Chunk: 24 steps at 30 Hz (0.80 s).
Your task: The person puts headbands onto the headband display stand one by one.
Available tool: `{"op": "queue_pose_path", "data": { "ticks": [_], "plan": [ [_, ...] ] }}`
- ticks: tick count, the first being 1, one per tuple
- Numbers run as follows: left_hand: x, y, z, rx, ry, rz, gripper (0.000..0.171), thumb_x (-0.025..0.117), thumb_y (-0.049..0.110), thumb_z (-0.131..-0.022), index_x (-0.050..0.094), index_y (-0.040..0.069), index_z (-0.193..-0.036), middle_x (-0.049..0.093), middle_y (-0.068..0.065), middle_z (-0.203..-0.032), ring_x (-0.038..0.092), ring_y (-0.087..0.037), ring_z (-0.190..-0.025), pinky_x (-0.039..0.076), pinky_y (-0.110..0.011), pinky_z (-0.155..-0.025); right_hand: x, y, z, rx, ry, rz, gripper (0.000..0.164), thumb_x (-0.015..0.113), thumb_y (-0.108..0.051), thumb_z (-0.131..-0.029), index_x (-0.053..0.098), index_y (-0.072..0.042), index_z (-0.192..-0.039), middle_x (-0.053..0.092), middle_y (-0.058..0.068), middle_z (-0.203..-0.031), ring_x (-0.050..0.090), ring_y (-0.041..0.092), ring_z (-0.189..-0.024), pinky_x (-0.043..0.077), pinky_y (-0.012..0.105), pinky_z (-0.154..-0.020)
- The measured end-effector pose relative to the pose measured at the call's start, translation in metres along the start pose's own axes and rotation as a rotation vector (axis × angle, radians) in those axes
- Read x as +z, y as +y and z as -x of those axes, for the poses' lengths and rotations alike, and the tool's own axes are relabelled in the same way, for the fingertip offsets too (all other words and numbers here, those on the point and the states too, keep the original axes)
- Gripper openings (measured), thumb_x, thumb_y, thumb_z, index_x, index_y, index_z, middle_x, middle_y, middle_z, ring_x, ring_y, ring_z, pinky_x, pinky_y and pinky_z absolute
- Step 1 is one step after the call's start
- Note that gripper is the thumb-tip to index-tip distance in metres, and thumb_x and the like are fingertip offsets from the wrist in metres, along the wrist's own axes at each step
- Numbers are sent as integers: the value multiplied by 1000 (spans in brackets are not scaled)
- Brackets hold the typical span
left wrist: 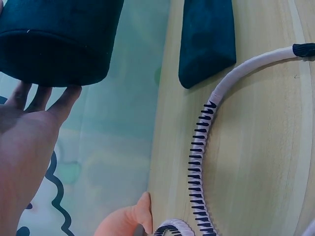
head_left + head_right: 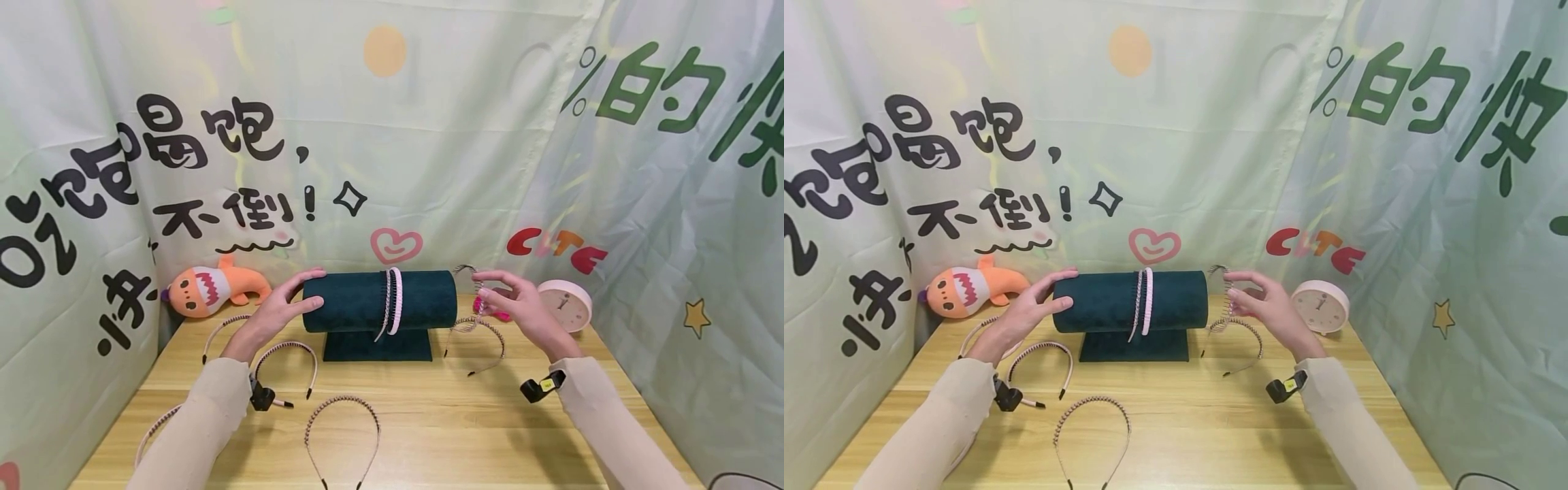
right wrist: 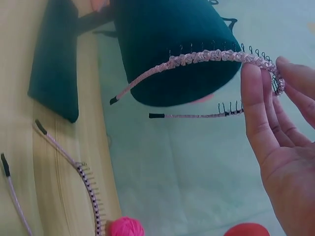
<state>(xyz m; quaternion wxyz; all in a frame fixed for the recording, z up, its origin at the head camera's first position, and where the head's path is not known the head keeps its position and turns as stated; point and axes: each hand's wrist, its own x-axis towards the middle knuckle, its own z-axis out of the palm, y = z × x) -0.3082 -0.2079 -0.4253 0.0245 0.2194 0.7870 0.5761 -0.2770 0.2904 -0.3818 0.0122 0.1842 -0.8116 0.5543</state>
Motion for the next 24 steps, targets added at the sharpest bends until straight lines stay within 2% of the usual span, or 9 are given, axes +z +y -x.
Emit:
{"op": "queue_pose_path", "data": {
  "ticks": [5, 10, 15, 20, 24],
  "plan": [
    [0, -1, -1, 0, 0, 11, 57, 69, 26, -109, 50, 17, -162, 30, -3, -180, 15, -36, -169, 13, -74, -132, 10, -2, -8, -6, -5, -47, 52, 67, -23, -110, 53, -10, -158, 57, 16, -152, 78, 21, -99, 66, 30, -88],
    [-1, -1, -1, -5, 2, 14, 55, 69, 27, -109, 51, 20, -161, 30, -3, -180, 15, -36, -169, 13, -74, -132, 19, -5, -12, 13, -8, -52, 56, 69, -24, -109, 50, -14, -161, 54, 19, -156, 76, 22, -103, 65, 28, -89],
    [0, 0, 0, -5, -2, 12, 56, 69, 27, -109, 51, 22, -161, 30, -3, -180, 15, -36, -169, 15, -73, -132, 26, -7, -17, 34, -17, -61, 56, 69, -25, -109, 51, -14, -161, 54, 19, -158, 77, 20, -99, 65, 28, -89],
    [0, 0, 0, -9, 0, 14, 56, 70, 28, -109, 51, 22, -161, 31, -1, -179, 16, -35, -169, 15, -73, -132, 30, -8, -19, 53, -18, -36, 54, 70, -29, -109, 55, -17, -160, 58, 19, -153, 77, 20, -94, 64, 32, -91],
    [0, -1, -1, -2, 0, 8, 54, 69, 27, -109, 52, 22, -161, 31, -3, -179, 15, -36, -169, 14, -75, -131, 33, -8, -21, 52, -17, -14, 52, 71, -32, -108, 59, -18, -156, 66, 18, -138, 77, 22, -90, 64, 33, -87]
  ]
}}
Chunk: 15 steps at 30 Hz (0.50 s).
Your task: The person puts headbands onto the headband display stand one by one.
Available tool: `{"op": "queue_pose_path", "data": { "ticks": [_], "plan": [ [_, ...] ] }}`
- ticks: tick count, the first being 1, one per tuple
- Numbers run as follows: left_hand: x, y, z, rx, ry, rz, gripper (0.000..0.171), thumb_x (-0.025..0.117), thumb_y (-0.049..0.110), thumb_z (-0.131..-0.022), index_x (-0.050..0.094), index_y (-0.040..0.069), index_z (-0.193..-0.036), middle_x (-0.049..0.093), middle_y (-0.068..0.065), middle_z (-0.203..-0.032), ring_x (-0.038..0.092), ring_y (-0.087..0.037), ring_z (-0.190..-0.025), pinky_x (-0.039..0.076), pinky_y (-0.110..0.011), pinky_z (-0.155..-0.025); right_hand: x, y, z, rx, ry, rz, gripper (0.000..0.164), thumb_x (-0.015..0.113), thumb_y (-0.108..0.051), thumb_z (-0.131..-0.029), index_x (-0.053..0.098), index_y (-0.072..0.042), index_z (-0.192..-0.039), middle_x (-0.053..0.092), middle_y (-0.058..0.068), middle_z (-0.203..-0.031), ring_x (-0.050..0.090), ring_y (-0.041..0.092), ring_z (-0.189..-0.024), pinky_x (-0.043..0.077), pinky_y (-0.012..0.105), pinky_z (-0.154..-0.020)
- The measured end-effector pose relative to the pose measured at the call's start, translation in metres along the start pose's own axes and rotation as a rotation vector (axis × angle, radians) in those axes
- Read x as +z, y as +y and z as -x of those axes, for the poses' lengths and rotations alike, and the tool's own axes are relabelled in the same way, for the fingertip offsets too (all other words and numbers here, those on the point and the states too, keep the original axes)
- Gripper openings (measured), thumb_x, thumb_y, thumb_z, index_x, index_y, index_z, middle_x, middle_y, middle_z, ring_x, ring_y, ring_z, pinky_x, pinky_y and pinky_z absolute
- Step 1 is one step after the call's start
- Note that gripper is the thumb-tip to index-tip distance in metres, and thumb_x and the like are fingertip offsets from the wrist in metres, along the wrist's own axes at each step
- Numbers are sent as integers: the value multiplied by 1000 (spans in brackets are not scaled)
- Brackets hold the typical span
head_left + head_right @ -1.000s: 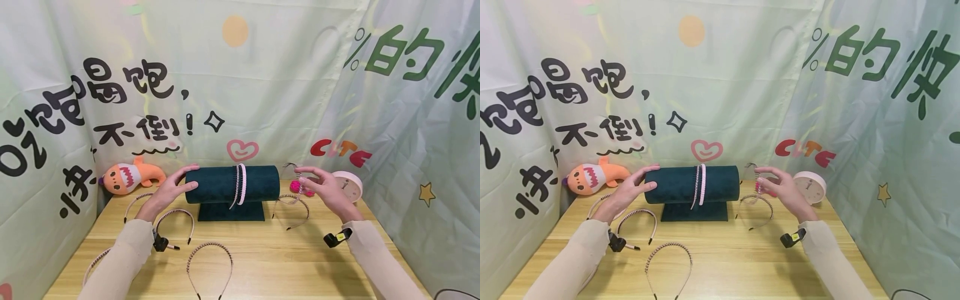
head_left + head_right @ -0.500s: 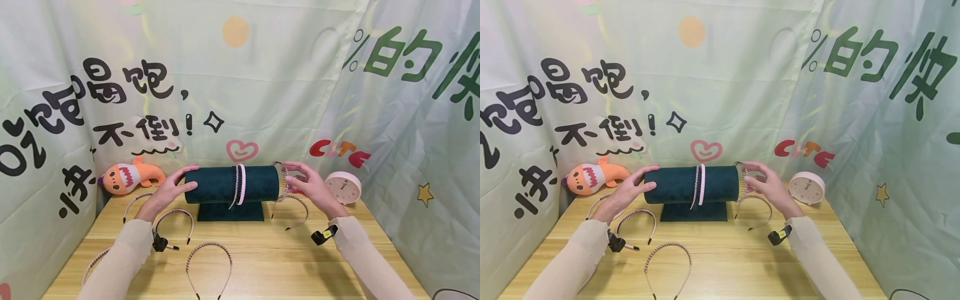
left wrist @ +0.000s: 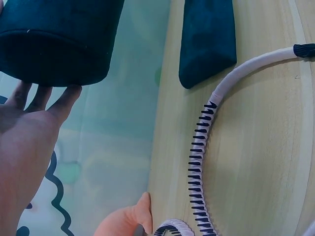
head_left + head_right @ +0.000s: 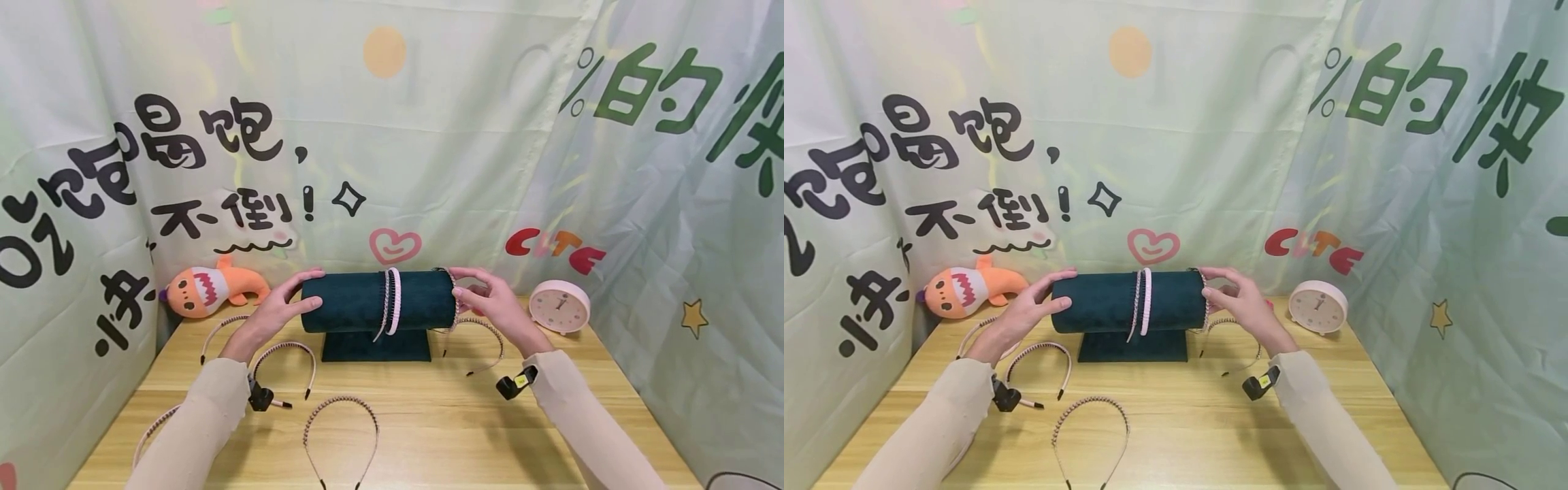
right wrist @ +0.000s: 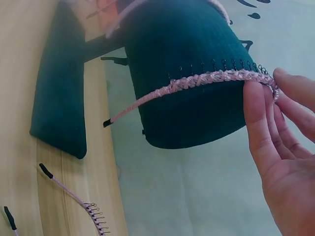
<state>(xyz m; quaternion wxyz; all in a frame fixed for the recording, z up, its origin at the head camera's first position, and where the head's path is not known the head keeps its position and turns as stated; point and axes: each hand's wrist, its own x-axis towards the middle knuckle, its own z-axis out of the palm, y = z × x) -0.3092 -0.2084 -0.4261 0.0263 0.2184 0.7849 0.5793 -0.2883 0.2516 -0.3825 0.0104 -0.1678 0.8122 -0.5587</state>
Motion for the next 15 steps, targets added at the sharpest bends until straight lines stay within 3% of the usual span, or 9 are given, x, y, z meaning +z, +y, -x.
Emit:
{"op": "queue_pose_path", "data": {
  "ticks": [2, 5, 11, 15],
  "plan": [
    [0, 0, 0, 1, 0, 0, 54, 69, 27, -109, 52, 22, -160, 31, -4, -180, 15, -36, -169, 14, -75, -131, 2, 1, -1, -9, 7, -7, 50, 72, -30, -108, 61, -16, -154, 69, 20, -128, 77, 23, -88, 64, 33, -84],
    [0, 0, 0, 5, 0, 0, 55, 69, 27, -109, 52, 21, -161, 30, -5, -180, 16, -35, -169, 15, -73, -132, 4, 3, -3, -35, 17, -25, 46, 72, -24, -107, 63, -12, -151, 67, 21, -126, 75, 22, -87, 66, 34, -83],
    [0, -1, 0, 11, 0, 4, 56, 68, 24, -109, 50, 17, -162, 30, -6, -180, 16, -36, -169, 15, -73, -132, 6, 5, -2, -99, 44, -1, 39, 70, -19, -108, 65, -6, -145, 54, 19, -144, 74, 19, -88, 66, 31, -84],
    [0, -2, -1, 9, 0, -2, 56, 68, 26, -109, 50, 18, -162, 31, -3, -179, 16, -36, -169, 15, -73, -132, 4, 8, 2, -129, 62, 44, 38, 66, -22, -111, 64, -9, -146, 55, 16, -149, 76, 21, -96, 62, 26, -84]
  ]
}}
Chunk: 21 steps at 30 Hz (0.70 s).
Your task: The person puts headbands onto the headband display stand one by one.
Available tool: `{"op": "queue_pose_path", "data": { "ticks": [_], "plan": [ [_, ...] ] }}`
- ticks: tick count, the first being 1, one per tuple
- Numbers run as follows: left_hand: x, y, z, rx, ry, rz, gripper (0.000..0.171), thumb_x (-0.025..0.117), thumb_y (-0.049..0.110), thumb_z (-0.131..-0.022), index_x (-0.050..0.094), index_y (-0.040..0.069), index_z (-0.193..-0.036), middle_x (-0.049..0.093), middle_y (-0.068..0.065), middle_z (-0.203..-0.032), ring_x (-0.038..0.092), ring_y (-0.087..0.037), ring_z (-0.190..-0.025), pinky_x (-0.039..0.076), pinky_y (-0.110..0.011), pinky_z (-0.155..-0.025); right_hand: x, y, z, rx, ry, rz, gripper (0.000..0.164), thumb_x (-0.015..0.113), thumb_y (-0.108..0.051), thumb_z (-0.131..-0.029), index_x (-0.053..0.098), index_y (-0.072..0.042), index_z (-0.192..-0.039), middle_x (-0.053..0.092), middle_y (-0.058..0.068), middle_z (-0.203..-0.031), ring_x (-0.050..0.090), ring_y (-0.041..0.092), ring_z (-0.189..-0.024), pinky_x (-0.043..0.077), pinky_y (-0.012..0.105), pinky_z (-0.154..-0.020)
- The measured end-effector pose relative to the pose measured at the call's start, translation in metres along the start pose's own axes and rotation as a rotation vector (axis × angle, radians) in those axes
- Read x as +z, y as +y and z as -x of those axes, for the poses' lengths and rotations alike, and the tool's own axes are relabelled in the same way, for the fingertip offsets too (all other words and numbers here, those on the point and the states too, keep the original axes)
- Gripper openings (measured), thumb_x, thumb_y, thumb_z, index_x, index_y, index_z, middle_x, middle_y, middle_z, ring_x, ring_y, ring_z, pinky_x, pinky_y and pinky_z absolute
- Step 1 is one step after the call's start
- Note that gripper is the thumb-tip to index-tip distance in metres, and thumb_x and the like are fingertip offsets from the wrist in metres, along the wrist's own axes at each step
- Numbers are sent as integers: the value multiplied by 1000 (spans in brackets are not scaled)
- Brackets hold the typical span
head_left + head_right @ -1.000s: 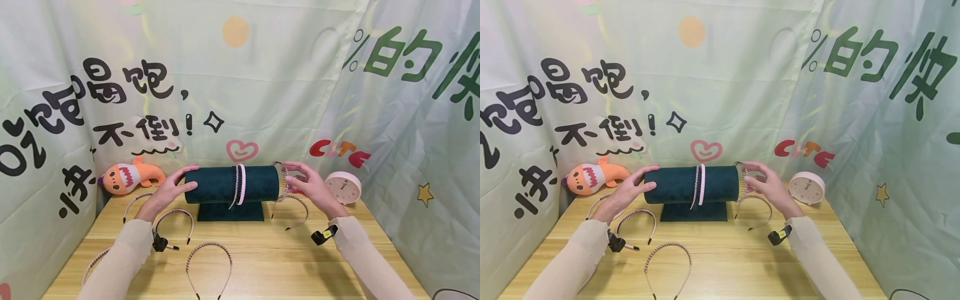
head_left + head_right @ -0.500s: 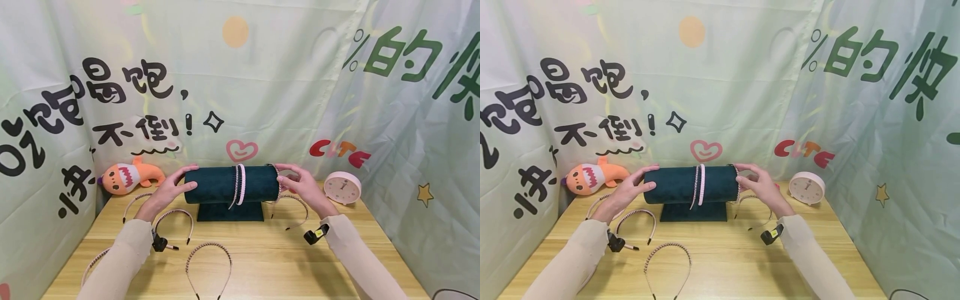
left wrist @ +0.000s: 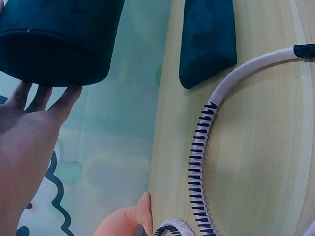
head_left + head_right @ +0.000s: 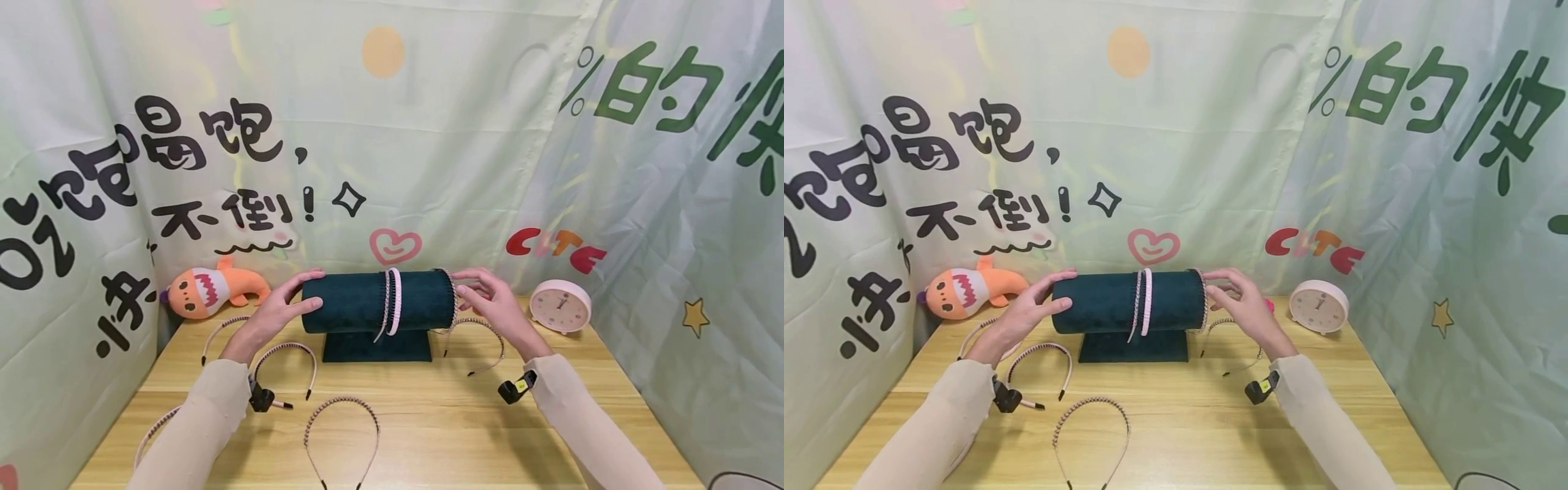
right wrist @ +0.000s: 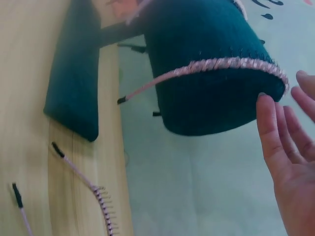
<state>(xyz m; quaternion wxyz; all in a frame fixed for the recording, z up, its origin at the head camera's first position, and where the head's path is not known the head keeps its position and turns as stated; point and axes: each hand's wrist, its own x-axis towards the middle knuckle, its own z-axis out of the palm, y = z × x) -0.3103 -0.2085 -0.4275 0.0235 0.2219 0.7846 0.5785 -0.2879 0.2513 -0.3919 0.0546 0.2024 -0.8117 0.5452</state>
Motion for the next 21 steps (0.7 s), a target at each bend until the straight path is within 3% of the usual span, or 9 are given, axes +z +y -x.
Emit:
{"op": "queue_pose_path", "data": {
  "ticks": [3, 8, 18, 21],
  "plan": [
    [0, 0, 0, 1, -2, -2, 57, 69, 27, -109, 50, 18, -162, 32, -3, -179, 16, -36, -169, 15, -73, -132, -2, 2, 3, -28, -10, 20, 38, 66, -21, -111, 64, -12, -147, 57, 10, -153, 71, 21, -117, 59, 22, -93],
    [0, -1, 0, 4, -4, 1, 55, 68, 26, -109, 51, 20, -161, 31, -2, -179, 16, -36, -169, 14, -74, -132, -3, 5, 5, -75, -64, 37, 39, 67, -20, -110, 65, -16, -149, 53, 6, -165, 50, 25, -149, 49, 15, -108],
    [1, -2, 0, 11, 4, 0, 54, 69, 25, -109, 52, 20, -161, 31, -6, -179, 16, -36, -169, 16, -73, -132, 3, 5, -1, -89, -88, 78, 38, 70, -22, -109, 67, -20, -147, 49, 1, -168, 47, 26, -153, 50, 17, -110],
    [0, -1, 0, 7, 7, -3, 55, 69, 26, -109, 51, 20, -161, 31, -5, -180, 16, -36, -169, 15, -73, -132, 5, 5, -3, -88, -89, 82, 37, 71, -24, -108, 68, -22, -145, 50, -1, -167, 47, 24, -152, 51, 26, -113]
  ]
}}
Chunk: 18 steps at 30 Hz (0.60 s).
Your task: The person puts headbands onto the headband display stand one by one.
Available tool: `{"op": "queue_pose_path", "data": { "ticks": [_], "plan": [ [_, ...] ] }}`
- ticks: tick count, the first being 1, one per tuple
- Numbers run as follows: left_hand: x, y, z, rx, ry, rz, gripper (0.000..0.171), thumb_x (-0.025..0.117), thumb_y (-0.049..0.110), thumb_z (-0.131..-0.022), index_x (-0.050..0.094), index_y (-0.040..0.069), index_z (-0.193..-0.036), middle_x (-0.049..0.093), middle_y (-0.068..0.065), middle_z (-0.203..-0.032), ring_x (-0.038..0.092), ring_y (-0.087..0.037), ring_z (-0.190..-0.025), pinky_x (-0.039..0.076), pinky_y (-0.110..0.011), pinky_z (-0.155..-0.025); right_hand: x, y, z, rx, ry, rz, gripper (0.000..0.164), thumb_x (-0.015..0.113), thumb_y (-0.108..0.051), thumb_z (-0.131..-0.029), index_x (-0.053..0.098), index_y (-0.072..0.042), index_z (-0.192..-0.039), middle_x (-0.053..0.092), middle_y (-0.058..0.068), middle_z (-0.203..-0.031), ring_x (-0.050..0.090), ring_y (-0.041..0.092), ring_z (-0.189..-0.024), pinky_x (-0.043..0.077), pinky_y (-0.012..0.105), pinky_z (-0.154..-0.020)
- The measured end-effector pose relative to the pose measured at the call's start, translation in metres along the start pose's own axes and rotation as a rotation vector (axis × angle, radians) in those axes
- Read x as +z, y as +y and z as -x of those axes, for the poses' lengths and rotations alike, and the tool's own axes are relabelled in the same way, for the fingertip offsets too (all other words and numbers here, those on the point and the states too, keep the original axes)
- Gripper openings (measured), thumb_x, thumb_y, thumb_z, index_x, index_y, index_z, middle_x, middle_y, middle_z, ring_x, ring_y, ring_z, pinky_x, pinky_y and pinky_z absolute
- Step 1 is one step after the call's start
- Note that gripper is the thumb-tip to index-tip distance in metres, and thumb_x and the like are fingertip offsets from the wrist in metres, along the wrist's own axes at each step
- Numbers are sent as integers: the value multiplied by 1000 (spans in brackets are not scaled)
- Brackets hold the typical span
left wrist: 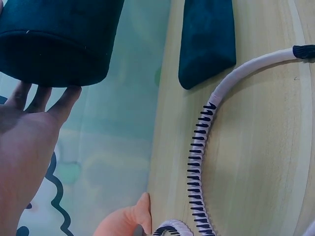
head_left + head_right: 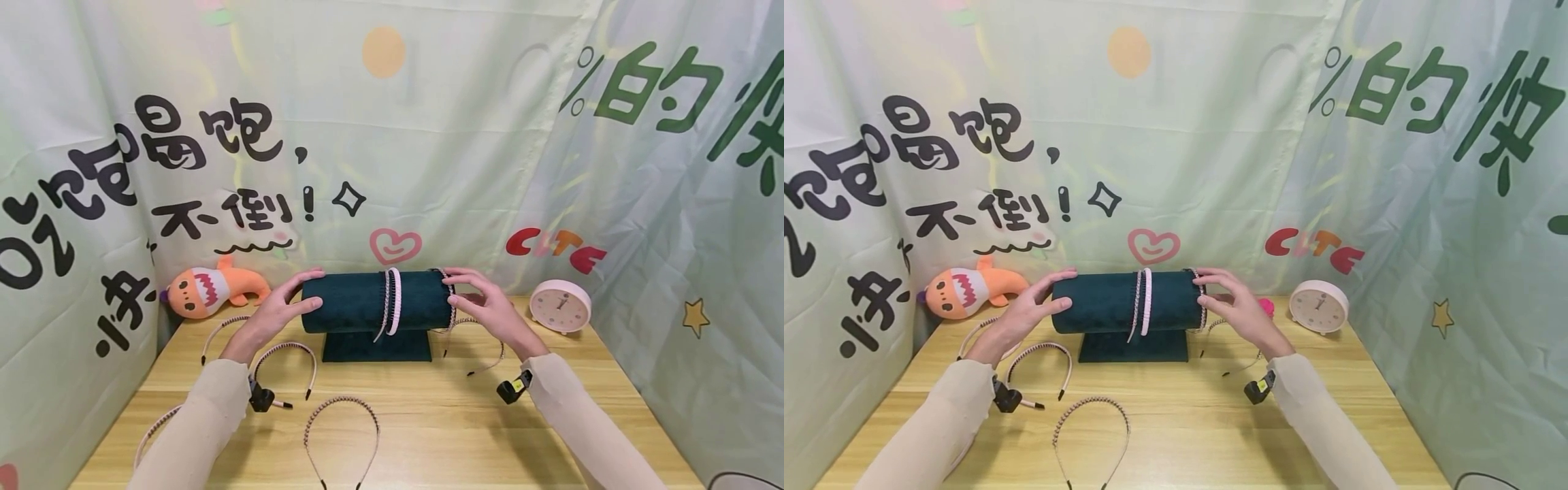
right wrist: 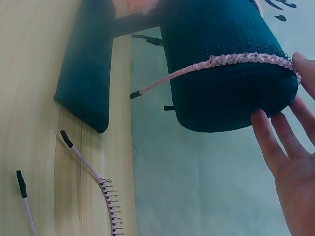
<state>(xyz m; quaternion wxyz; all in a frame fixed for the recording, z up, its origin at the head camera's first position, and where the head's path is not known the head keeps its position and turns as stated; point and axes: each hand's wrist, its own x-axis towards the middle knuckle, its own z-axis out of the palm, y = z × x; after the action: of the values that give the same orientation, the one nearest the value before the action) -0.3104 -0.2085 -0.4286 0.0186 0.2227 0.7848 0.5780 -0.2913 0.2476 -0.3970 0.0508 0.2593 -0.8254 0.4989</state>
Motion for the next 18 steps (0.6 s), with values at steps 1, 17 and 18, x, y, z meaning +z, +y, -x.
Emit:
{"op": "queue_pose_path", "data": {
  "ticks": [1, 17, 18],
  "plan": [
    [0, 0, 0, -1, 0, -5, 55, 69, 26, -109, 51, 20, -161, 31, -4, -180, 16, -36, -169, 16, -73, -132, 1, 0, -1, -2, -2, 0, 37, 71, -24, -108, 68, -23, -145, 50, -2, -166, 47, 24, -152, 51, 31, -115],
    [0, 0, -1, 4, -4, 7, 55, 68, 24, -109, 51, 20, -162, 33, -3, -179, 15, -34, -170, 14, -72, -133, 20, 0, -16, -45, 20, 29, 35, 73, -22, -106, 71, -20, -141, 54, 3, -162, 45, 29, -153, 33, 67, -128],
    [0, 0, -1, 4, -3, 6, 55, 68, 24, -110, 50, 19, -162, 33, -3, -179, 15, -35, -170, 15, -72, -133, 21, -1, -17, -44, 23, 30, 35, 74, -23, -106, 71, -22, -141, 54, 2, -162, 45, 28, -153, 32, 66, -128]
  ]
}}
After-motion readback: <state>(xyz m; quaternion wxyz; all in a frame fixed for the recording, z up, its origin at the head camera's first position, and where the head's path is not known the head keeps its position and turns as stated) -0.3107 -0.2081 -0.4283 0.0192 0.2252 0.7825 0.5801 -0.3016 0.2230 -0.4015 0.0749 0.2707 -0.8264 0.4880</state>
